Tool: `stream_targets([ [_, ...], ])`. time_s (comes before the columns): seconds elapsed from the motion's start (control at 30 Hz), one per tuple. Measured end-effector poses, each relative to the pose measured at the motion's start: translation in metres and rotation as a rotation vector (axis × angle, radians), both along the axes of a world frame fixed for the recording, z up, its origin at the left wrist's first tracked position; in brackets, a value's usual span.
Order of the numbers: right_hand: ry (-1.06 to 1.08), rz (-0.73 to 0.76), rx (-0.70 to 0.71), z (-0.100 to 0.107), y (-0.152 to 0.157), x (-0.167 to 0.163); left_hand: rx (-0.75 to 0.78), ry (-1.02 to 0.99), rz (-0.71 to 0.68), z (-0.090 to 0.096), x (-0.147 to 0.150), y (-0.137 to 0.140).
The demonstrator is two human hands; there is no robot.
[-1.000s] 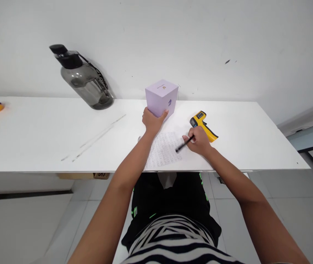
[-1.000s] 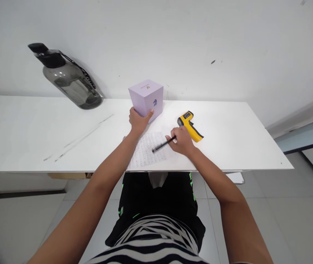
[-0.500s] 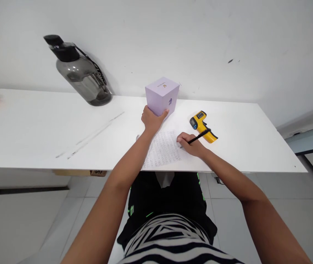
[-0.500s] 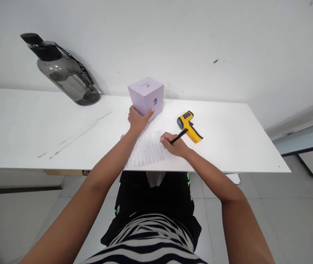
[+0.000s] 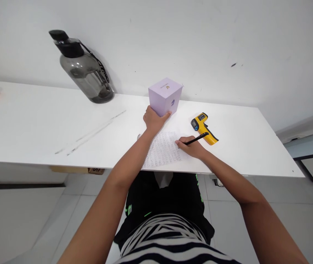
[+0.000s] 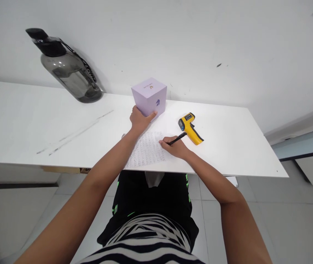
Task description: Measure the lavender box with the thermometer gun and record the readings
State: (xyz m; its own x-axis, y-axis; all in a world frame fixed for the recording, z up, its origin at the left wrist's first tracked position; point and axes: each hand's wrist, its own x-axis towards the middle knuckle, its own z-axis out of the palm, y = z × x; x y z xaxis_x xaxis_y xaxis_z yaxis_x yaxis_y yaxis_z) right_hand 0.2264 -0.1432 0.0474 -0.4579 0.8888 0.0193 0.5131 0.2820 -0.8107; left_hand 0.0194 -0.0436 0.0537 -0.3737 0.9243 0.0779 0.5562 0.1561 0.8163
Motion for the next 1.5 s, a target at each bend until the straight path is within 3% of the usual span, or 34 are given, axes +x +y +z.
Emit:
stream_targets([
  [0.97, -0.049, 0.024, 0.041, -0.0028, 0.0004, 0.0022, -0.002, 0.039, -0.023, -0.0032, -0.0012, 0.0001],
  [1.5, -0.046, -0.038, 0.092, -0.0016, -0.0004, -0.001, 0.0, -0.008, -0.032, -0.001, -0.0013, -0.0008],
])
